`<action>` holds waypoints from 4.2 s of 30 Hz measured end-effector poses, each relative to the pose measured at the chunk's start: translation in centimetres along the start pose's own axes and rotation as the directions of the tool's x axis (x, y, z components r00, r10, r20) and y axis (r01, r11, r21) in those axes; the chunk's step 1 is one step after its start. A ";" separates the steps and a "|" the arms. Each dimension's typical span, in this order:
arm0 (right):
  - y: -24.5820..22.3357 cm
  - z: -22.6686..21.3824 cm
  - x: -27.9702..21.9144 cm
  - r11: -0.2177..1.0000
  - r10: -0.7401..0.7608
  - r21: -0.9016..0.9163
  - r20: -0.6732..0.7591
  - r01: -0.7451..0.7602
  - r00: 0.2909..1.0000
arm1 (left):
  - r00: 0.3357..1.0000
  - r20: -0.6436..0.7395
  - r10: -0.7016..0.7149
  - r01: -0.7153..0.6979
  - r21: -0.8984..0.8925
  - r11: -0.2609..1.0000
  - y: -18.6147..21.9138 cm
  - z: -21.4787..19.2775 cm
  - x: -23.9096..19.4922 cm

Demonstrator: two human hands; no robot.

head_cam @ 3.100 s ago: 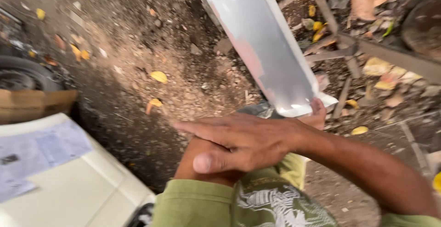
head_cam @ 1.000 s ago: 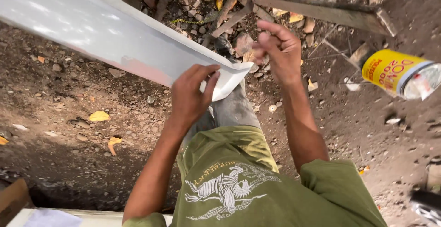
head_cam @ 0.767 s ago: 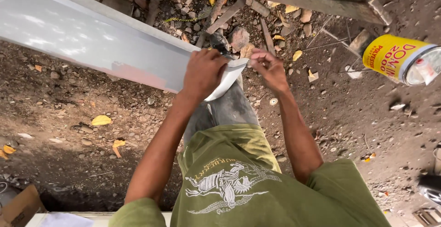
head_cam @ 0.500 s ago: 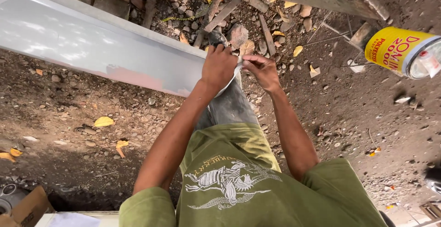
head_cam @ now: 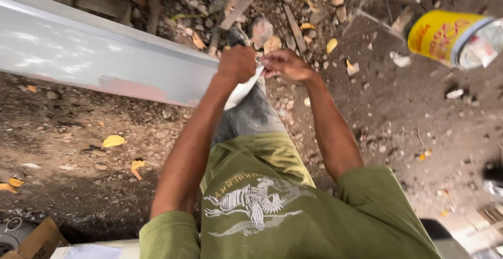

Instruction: The person applies masking tape to the edges of a white car bumper resting on a wooden stand. They smooth the tape along the contours, tear off pieces, and reposition the bumper to access different sections. The person also briefly handles a bucket and a paint can.

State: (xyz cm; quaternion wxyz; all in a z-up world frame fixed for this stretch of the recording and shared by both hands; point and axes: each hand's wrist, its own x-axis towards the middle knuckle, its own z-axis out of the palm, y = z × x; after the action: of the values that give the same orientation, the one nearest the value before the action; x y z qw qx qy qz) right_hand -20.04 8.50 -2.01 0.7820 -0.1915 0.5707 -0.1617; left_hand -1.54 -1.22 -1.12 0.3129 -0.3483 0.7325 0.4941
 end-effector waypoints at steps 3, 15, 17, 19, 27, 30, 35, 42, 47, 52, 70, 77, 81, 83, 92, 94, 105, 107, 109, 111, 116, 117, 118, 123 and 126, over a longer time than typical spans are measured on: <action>-1.1 -0.9 0.5 1.000 0.003 -0.017 0.083 -0.001 0.997 | 0.991 -0.129 0.040 -0.046 -0.041 0.998 -0.7 0.9 0.7; 1.1 -2.8 4.3 0.665 -0.193 0.661 -0.300 0.349 0.934 | 0.941 -0.283 0.184 -0.208 -0.056 0.977 -2.2 -0.1 -0.6; 1.2 -2.7 5.4 0.878 -0.279 0.316 -0.272 0.359 0.921 | 0.938 -0.292 0.186 -0.206 -0.040 0.978 -2.9 -2.5 -2.7; -0.7 -1.5 5.4 0.932 -0.362 -0.095 -0.215 0.349 0.907 | 0.933 -0.308 0.185 -0.202 -0.026 0.979 -3.8 -4.7 -4.4; -5.9 5.7 -0.6 0.597 -0.441 -0.746 0.003 0.296 0.897 | 0.959 -0.243 0.143 -0.116 0.126 0.985 -5.3 -3.8 -5.3; -6.1 5.8 -0.1 0.727 -0.215 -0.669 -0.004 0.157 0.977 | 0.953 -0.270 0.137 -0.123 0.069 0.990 -5.1 -4.2 -5.4; -6.3 5.2 0.4 0.794 -0.161 -0.588 0.044 0.156 0.986 | 0.986 -0.156 0.052 -0.060 -0.052 0.997 -5.2 -4.8 -4.1; -5.8 4.5 1.3 0.805 -0.087 -0.578 0.114 0.137 0.990 | 0.997 -0.063 0.044 -0.047 -0.042 0.998 -5.2 -6.1 -4.4; -5.2 4.2 1.2 0.796 -0.086 -0.585 0.139 0.152 0.987 | 1.000 -0.002 -0.004 0.004 0.019 1.000 -7.7 -7.2 -5.2; -5.6 4.7 2.0 0.810 -0.110 -0.555 0.175 0.191 0.978 | 0.992 0.078 -0.101 0.100 0.006 0.995 -9.5 -10.6 -7.9; -4.8 4.7 4.9 0.827 0.029 -0.561 0.108 0.037 0.994 | 0.995 -0.074 -0.066 0.072 0.082 0.994 -20.8 -18.9 -12.9; -8.9 8.5 1.1 0.794 0.032 -0.608 0.006 -0.022 0.999 | 0.990 -0.136 -0.031 0.038 0.050 0.998 -21.8 -18.5 -14.7; -9.2 9.4 -1.7 0.811 -0.065 -0.585 -0.064 0.015 0.996 | 0.970 -0.235 -0.060 0.104 0.179 0.978 -23.8 -19.3 -16.4; -9.6 9.7 -2.2 0.804 -0.069 -0.594 -0.054 0.023 0.996 | 0.961 -0.267 -0.077 0.135 0.208 0.969 -25.9 -20.3 -17.3; -9.3 8.8 -1.0 0.801 0.043 -0.592 -0.095 -0.092 0.994 | 0.895 -0.389 -0.219 0.245 0.019 0.969 -28.8 -22.7 -20.6; -8.8 8.2 0.0 0.795 0.083 -0.593 -0.099 -0.125 0.992 | 0.894 -0.395 -0.212 0.214 -0.041 0.976 -29.1 -22.1 -19.8; -10.2 9.4 6.8 0.772 -0.080 -0.621 0.115 0.134 0.990 | 0.643 -0.765 0.046 0.155 0.188 0.970 -26.5 -15.0 -16.5; -12.8 13.1 10.4 0.777 -0.265 -0.558 0.129 0.291 0.956 | 0.622 -0.783 -0.008 0.146 0.106 0.984 -25.8 -15.1 -17.0; -15.8 17.0 13.6 0.750 -0.441 -0.492 0.129 0.443 0.888 | 0.603 -0.795 -0.063 0.135 0.023 0.991 -25.6 -14.7 -16.8; -19.1 21.4 16.3 0.862 -0.336 -0.414 -0.037 0.292 0.941 | 0.534 -0.821 -0.203 0.172 -0.130 0.976 -25.9 -13.8 -16.4; -19.2 24.8 20.6 0.910 -0.359 -0.237 -0.043 0.340 0.932 | 0.254 -0.944 -0.212 0.278 -0.139 0.951 -28.3 -9.0 -14.3; -18.7 24.9 21.0 0.919 -0.365 -0.176 -0.041 0.352 0.930 | 0.206 -0.954 -0.218 0.296 -0.151 0.943 -28.3 -8.4 -14.3; -19.0 25.0 20.6 0.918 -0.364 -0.183 -0.035 0.352 0.931 | 0.200 -0.954 -0.225 0.297 -0.160 0.942 -27.6 -8.7 -14.6; -20.0 25.5 17.1 0.881 -0.394 -0.288 -0.007 0.375 0.919 | 0.241 -0.918 -0.314 0.236 -0.259 0.937 -25.6 -9.4 -16.3; -16.8 22.7 17.9 0.849 -0.426 -0.340 0.016 0.405 0.905 | 0.216 -0.939 -0.269 0.266 -0.208 0.941 -28.0 -8.1 -13.7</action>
State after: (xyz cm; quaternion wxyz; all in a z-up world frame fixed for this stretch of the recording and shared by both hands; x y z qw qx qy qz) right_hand 6.35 -12.03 -2.47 0.6669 -0.4355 0.5578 -0.2330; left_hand 28.15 -13.65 -1.70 -0.1128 -0.6951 0.6993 0.1229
